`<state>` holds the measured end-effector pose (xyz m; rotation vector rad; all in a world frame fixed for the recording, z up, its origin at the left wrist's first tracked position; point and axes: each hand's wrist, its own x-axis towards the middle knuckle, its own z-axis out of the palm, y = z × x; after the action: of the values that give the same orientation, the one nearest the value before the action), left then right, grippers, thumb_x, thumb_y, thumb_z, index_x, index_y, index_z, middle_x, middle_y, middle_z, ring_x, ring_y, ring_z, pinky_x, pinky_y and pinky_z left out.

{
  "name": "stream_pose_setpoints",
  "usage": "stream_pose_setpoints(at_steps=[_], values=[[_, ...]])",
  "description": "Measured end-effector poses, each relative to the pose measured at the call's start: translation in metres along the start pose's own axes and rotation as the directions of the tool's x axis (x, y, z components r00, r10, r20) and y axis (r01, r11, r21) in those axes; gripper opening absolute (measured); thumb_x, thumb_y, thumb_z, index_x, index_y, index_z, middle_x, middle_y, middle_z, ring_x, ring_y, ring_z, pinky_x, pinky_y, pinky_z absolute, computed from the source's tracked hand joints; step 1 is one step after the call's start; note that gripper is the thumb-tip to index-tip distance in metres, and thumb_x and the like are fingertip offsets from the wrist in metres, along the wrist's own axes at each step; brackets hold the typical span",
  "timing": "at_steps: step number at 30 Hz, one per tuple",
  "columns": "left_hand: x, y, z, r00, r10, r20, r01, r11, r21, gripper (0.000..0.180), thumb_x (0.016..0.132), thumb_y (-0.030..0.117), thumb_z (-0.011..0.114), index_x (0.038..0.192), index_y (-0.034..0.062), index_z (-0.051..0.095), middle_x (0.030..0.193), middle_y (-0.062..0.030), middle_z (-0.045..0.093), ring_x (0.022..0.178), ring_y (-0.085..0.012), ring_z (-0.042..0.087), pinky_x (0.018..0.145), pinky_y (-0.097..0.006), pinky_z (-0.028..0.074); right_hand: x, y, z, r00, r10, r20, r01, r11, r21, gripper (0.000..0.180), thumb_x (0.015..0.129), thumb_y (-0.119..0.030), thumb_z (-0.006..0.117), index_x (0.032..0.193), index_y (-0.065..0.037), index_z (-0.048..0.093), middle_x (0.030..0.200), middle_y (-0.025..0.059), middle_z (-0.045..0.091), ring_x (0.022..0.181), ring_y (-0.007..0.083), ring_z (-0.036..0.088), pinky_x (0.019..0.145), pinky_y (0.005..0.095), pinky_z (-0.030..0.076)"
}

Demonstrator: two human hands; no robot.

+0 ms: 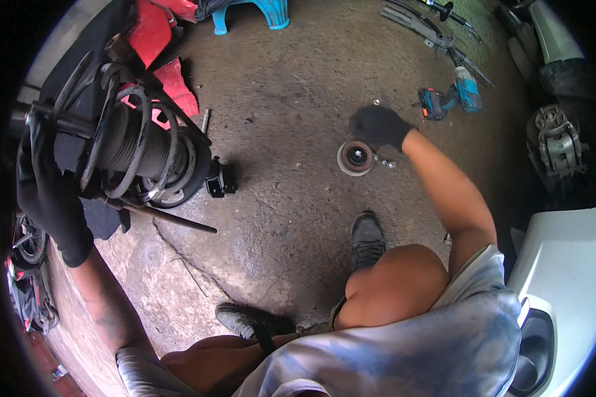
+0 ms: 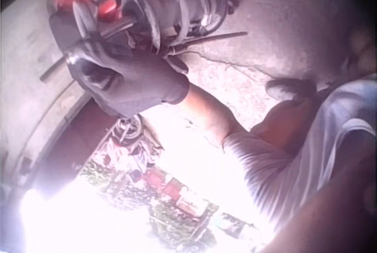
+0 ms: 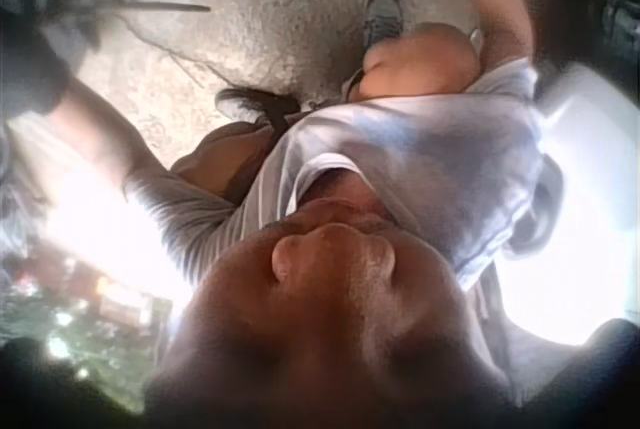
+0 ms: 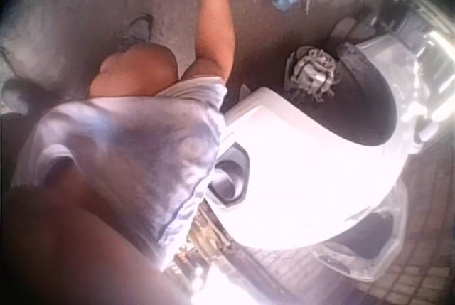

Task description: The person sits on the ground and assembles a car shock absorber. They attach a rubber boot to the shock absorber, then place a coil spring over it and secure it with a spring compressor tool.

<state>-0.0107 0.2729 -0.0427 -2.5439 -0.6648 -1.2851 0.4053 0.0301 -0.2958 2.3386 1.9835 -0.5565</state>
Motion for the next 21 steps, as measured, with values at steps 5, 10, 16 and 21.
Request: stream_pose_setpoints(at_steps=[5, 10, 16, 21], values=[[-0.004, -0.006, 0.003, 0.982, -0.187, -0.024, 0.177, 0.957, -0.229, 0.037, 0.087, -0.006, 0.052, 0.123, 0.0004, 0.061, 0.127, -0.0135, 0.060, 0.119, -0.0220, 0.057, 0.101, -0.034, 0.047, -0.034, 0.015, 0.055, 0.984, 0.060, -0.167, -0.039, 0.991, 0.130, 0.025, 0.079, -0.033, 0.066, 0.093, -0.012, 0.068, 0.093, 0.0125, 0.067, 0.086, 0.0334, 0.064, 0.075, 0.0451, 0.050], [-0.007, -0.019, -0.006, 0.993, -0.112, 0.043, 0.115, 0.989, -0.096, 0.048, 0.080, -0.015, 0.055, 0.124, 0.0031, 0.060, 0.130, -0.0135, 0.058, 0.120, -0.0220, 0.056, 0.100, -0.033, 0.048, -0.035, -0.014, 0.068, 0.976, 0.088, -0.200, -0.070, 0.993, 0.096, 0.021, 0.079, -0.030, 0.064, 0.090, -0.013, 0.069, 0.090, 0.0125, 0.067, 0.084, 0.0332, 0.065, 0.073, 0.0462, 0.051], [-0.008, -0.010, -0.003, 0.961, -0.276, 0.019, 0.273, 0.934, -0.228, 0.048, 0.082, -0.012, 0.057, 0.128, 0.0036, 0.057, 0.129, -0.0150, 0.058, 0.119, -0.0238, 0.057, 0.098, -0.034, 0.050, -0.032, -0.002, 0.085, 0.982, 0.066, -0.175, -0.060, 0.997, 0.039, 0.016, 0.080, -0.025, 0.060, 0.083, -0.011, 0.067, 0.086, 0.0117, 0.065, 0.081, 0.0328, 0.064, 0.070, 0.0462, 0.050], [-0.009, -0.020, -0.003, 0.993, -0.112, 0.041, 0.118, 0.964, -0.237, 0.052, 0.082, -0.012, 0.058, 0.130, 0.0053, 0.056, 0.128, -0.0152, 0.059, 0.119, -0.0256, 0.057, 0.098, -0.036, 0.050, -0.038, 0.011, 0.079, 0.978, 0.091, -0.185, -0.105, 0.992, -0.066, 0.016, 0.082, -0.022, 0.057, 0.080, -0.009, 0.066, 0.081, 0.0150, 0.065, 0.079, 0.0350, 0.064, 0.069, 0.0472, 0.051]])
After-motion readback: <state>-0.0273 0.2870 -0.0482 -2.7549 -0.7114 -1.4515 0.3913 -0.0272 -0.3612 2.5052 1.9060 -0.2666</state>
